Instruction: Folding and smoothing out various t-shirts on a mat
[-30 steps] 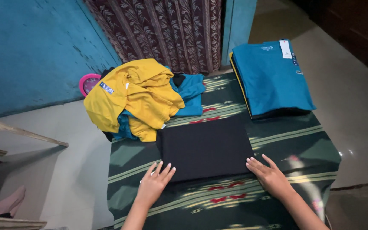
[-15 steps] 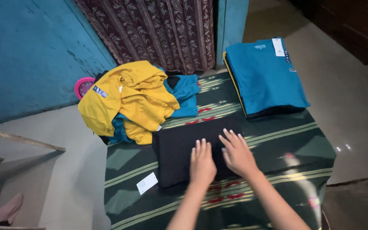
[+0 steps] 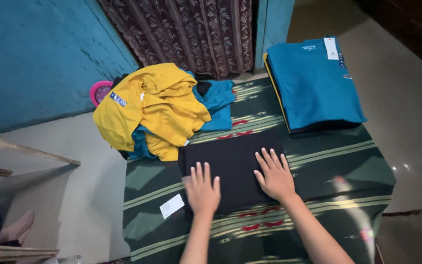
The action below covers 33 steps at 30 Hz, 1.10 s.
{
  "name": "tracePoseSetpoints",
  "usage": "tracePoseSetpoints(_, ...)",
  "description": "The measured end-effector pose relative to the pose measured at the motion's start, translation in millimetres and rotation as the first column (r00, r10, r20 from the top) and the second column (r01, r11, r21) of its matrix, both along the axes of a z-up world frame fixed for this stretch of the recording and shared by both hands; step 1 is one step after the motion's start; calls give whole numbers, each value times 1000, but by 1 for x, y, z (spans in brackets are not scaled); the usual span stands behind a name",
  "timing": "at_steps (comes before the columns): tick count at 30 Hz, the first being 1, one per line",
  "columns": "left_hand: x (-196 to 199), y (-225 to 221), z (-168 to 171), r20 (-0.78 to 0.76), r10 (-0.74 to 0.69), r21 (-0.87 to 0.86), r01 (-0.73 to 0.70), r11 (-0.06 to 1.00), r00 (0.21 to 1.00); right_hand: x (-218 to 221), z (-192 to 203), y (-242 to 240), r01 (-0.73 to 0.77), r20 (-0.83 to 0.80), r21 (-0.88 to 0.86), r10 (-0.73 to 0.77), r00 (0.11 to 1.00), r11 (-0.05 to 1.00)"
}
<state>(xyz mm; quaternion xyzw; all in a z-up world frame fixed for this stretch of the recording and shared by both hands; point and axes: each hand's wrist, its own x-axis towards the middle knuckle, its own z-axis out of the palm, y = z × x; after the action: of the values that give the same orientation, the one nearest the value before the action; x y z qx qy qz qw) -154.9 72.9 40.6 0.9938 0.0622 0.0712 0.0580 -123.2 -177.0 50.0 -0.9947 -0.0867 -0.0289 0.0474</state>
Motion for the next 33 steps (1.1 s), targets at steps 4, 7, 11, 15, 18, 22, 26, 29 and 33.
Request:
tracePoseSetpoints(4, -2, 31, 2, -41, 54, 4, -53, 999, 998, 1, -3, 0, 2, -19, -34, -3, 1000, 999)
tracePoseSetpoints(7, -2, 39, -4, -65, 85, -33, -87, 996, 994, 1, -1, 0, 14, -57, -42, -17, 998, 999)
tracePoseSetpoints(11, -3, 38, 6, -104, 90, -42, -95, 995, 991, 1, 4, 2, 36, -131, -63, -44, 990, 997)
tracePoseSetpoints(15, -3, 37, 11, -145, 93, -51, -101, 994, 985, 1, 9, 4, 76, -185, -65, -87, 979, 995)
tracePoseSetpoints(18, -4, 37, 16, -174, 89, -77, -104, 992, 981, 0, 15, 5, 112, -214, -57, -122, 969, 992)
tracePoseSetpoints(22, -5, 36, 20, -201, 93, -62, -107, 992, 975, -1, 16, 4, 138, -233, -50, -146, 961, 989)
tracePoseSetpoints(26, -5, 39, 21, -169, 59, -97, -76, 992, 984, -4, 22, 3, 155, -259, -21, -155, 953, 988)
tracePoseSetpoints(29, -5, 41, 16, -163, 42, -98, -59, 993, 986, -8, 21, -1, 176, -277, -12, -172, 945, 984)
tracePoseSetpoints(33, -6, 37, 27, -188, 49, -80, -65, 995, 981, -14, 25, -4, 199, -293, -15, -195, 936, 980)
